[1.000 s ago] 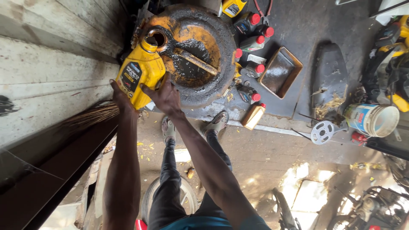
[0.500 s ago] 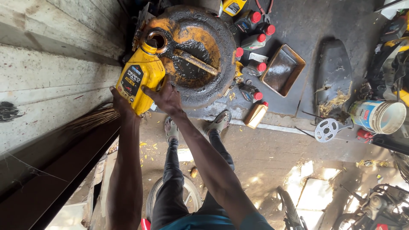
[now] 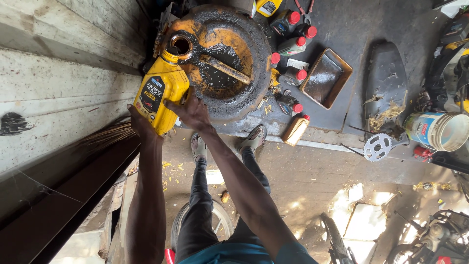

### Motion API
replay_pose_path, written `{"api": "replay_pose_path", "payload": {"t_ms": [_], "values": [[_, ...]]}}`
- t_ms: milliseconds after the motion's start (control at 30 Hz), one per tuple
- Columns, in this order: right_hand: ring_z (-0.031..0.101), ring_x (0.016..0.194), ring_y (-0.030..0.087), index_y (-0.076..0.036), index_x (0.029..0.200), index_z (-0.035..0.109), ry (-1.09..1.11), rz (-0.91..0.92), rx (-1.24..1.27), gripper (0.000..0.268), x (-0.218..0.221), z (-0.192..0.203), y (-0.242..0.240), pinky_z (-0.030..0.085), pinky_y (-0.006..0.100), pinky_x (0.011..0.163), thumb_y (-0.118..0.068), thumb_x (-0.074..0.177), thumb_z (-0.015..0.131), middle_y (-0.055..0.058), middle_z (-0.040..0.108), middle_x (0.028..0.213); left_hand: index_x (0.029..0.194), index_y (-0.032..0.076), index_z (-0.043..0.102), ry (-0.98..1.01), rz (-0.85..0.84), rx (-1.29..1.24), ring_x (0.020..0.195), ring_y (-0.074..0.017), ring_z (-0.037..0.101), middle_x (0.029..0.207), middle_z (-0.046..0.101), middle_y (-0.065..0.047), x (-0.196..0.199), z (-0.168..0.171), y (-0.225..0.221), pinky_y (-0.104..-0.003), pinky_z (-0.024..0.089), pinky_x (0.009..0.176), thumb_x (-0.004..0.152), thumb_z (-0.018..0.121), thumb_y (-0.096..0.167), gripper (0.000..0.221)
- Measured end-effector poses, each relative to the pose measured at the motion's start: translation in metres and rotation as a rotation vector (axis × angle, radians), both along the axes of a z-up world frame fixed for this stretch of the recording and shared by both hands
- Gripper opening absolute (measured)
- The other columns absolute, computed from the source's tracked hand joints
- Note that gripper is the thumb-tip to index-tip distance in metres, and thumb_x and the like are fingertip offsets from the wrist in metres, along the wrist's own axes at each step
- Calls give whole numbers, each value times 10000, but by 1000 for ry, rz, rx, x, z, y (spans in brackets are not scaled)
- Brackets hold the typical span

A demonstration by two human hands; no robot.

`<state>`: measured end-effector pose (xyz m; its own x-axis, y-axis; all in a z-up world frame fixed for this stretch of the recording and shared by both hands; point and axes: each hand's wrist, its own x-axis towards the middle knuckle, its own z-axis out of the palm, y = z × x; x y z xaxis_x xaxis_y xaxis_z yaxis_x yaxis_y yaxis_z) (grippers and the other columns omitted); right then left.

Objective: Refilling engine oil from containers into a large vessel and then into a smaller yellow container.

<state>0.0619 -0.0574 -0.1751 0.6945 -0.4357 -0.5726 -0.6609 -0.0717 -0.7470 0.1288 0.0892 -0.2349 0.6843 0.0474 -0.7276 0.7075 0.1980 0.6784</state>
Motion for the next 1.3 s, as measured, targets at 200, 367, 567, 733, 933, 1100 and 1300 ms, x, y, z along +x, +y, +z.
{"api": "replay_pose_path", "payload": {"t_ms": [200, 367, 567, 733, 933, 1100, 1300], "values": [[776, 898, 330, 14, 1349, 385, 44, 18, 3, 880, 4, 10, -5, 641, 437, 785, -601, 814, 718, 253, 703, 1147, 1421, 70, 495, 3, 10, 3, 1102, -260, 750, 1284, 679, -146, -1, -7, 4, -432, 671, 919, 1028, 353, 570, 652], [776, 901, 337, 11, 1362, 364, 50, 18, 39, 885, 3, 25, -6, 654, 430, 780, -592, 812, 705, 254, 686, 1163, 1425, 78, 483, -1, 13, 23, 1114, -261, 743, 1296, 669, -143, -5, -6, 6, -432, 662, 924, 1025, 361, 580, 654], [761, 688, 267, 28, 1318, 407, 52, -6, 64, 834, 1, 33, -7, 664, 376, 614, -560, 816, 721, 242, 724, 1056, 1432, 75, 467, -39, 15, -24, 1130, -268, 740, 1305, 659, -147, -11, 9, 7, -440, 665, 933, 1022, 368, 568, 649], [718, 552, 223, 30, 1291, 421, 52, -37, 109, 833, -1, 49, -8, 639, 337, 504, -549, 783, 737, 226, 720, 1028, 1427, 56, 462, -71, 43, -72, 1120, -279, 734, 1302, 658, -159, -15, 20, 10, -448, 657, 929, 1031, 413, 550, 636], [721, 572, 219, 46, 1283, 421, 81, -13, 125, 814, -2, 67, -9, 638, 325, 513, -545, 817, 728, 236, 715, 1013, 1407, 46, 466, -48, 57, -55, 1083, -277, 743, 1280, 668, -161, -18, 32, 13, -440, 661, 897, 1018, 441, 541, 630], [727, 578, 203, 43, 1256, 441, 9, -21, 145, 800, -7, 66, -7, 644, 315, 482, -562, 812, 716, 216, 704, 997, 1433, 19, 442, -80, 31, -75, 1114, -280, 736, 1312, 662, -176, -19, 38, 19, -431, 651, 919, 1019, 451, 559, 680], [708, 570, 190, 27, 1244, 475, 71, 9, 110, 777, -3, 90, -11, 603, 295, 496, -548, 796, 745, 189, 727, 971, 1482, 6, 382, -41, 26, -59, 1149, -292, 724, 1364, 637, -199, -19, 57, 18, -435, 644, 933, 1002, 450, 586, 755]]}}
